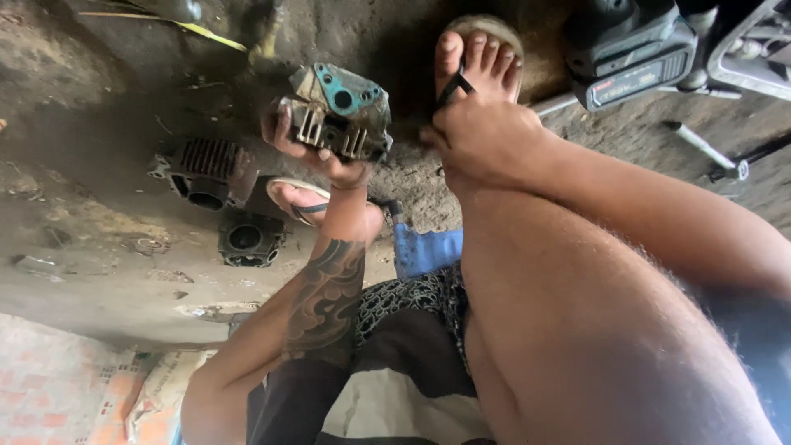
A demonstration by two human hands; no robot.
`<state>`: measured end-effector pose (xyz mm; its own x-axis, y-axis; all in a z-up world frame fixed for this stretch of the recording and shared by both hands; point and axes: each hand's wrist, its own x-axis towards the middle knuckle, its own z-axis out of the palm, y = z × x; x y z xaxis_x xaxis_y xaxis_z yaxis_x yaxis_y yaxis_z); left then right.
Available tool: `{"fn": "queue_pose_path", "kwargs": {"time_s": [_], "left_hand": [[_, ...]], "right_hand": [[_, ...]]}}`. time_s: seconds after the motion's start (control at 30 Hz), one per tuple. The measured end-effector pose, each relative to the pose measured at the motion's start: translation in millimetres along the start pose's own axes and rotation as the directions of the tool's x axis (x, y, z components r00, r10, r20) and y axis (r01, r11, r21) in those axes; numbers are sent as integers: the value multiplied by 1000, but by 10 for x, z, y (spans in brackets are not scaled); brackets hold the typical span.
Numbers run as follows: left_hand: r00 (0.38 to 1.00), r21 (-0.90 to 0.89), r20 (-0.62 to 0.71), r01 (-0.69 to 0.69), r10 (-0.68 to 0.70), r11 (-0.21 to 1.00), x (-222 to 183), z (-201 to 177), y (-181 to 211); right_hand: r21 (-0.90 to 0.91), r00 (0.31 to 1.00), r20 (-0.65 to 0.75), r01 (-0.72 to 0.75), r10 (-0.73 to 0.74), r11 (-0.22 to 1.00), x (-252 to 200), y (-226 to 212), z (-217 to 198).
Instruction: Scraping old gasket residue from a motorcycle engine cylinder head using a flat-head screwdriver.
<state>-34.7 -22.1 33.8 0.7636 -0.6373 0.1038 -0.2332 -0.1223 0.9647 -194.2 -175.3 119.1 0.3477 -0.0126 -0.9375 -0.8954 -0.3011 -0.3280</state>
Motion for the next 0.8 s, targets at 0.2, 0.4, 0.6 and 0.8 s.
{"fn": "queue_pose_path", "kwargs": {"time_s": [0.2, 0.4, 0.6, 0.8], "left_hand": [[992, 192, 61, -119, 110, 974, -37, -140, -251], [998, 70, -18, -50, 52, 996, -118, -88, -269], [998, 117, -41, -44, 49, 992, -35, -2, -165], [998, 98, -26, -48, 51, 994, -10, 68, -15]], "right_hand": [[108, 990, 3, 141, -142, 984, -79, 14, -48], [140, 984, -126, 146, -128, 979, -104, 10, -32], [-142, 946, -305, 64, -105, 988, -2, 14, -21], [-131, 855, -512, -175, 85, 976, 136, -42, 182]]}}
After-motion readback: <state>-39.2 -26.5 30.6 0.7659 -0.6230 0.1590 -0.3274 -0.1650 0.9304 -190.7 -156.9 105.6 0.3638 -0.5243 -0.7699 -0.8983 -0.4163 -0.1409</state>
